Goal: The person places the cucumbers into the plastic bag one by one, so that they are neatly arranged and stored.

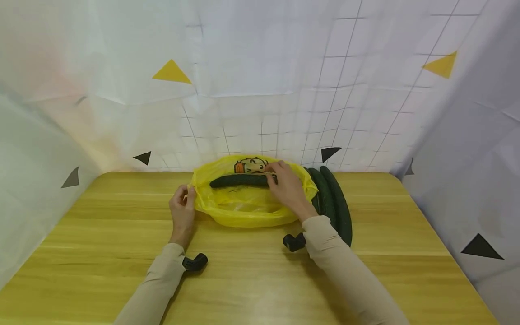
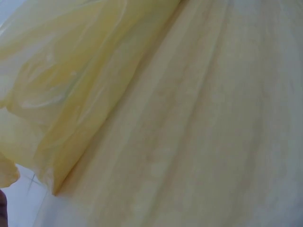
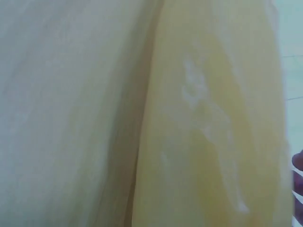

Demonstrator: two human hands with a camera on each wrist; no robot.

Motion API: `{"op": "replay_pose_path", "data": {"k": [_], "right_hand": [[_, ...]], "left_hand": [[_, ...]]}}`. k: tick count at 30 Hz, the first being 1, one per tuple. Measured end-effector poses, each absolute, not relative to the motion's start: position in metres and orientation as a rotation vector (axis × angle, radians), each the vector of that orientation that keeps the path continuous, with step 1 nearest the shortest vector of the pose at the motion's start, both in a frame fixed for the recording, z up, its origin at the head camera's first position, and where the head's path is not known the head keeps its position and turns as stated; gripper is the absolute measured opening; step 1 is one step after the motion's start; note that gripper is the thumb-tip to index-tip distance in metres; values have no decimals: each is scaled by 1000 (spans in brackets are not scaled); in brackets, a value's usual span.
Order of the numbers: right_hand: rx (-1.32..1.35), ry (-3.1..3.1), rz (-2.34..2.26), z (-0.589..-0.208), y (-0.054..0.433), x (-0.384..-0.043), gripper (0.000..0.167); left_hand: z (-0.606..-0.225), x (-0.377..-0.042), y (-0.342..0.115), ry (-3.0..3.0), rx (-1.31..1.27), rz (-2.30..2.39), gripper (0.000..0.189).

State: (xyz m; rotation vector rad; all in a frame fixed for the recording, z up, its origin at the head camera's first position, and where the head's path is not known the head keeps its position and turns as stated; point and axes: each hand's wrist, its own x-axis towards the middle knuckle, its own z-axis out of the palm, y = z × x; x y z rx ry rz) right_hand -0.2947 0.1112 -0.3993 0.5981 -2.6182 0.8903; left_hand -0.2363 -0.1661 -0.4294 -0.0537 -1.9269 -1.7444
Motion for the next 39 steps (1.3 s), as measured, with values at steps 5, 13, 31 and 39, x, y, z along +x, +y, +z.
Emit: {"op": "replay_pose_path", "data": {"k": [5,13,31,39], "right_hand": [[557,-2470,918,-395,128,-283,22],[491,-2352,985,-396,157,-271,22],[366,-2320,1103,-411,211,-267,22],[250,-2389,1142,-413,228,-263,24]], "left_hand": [[-429,-236,-166,-1930,-66,-1724,23],[-429,-235,-167,-1941,-74,-1690,23],[-431,-234,-167,-1917,-86,-1698,25],[-431,-234,-166,-1905,-103,-1711,23]]}}
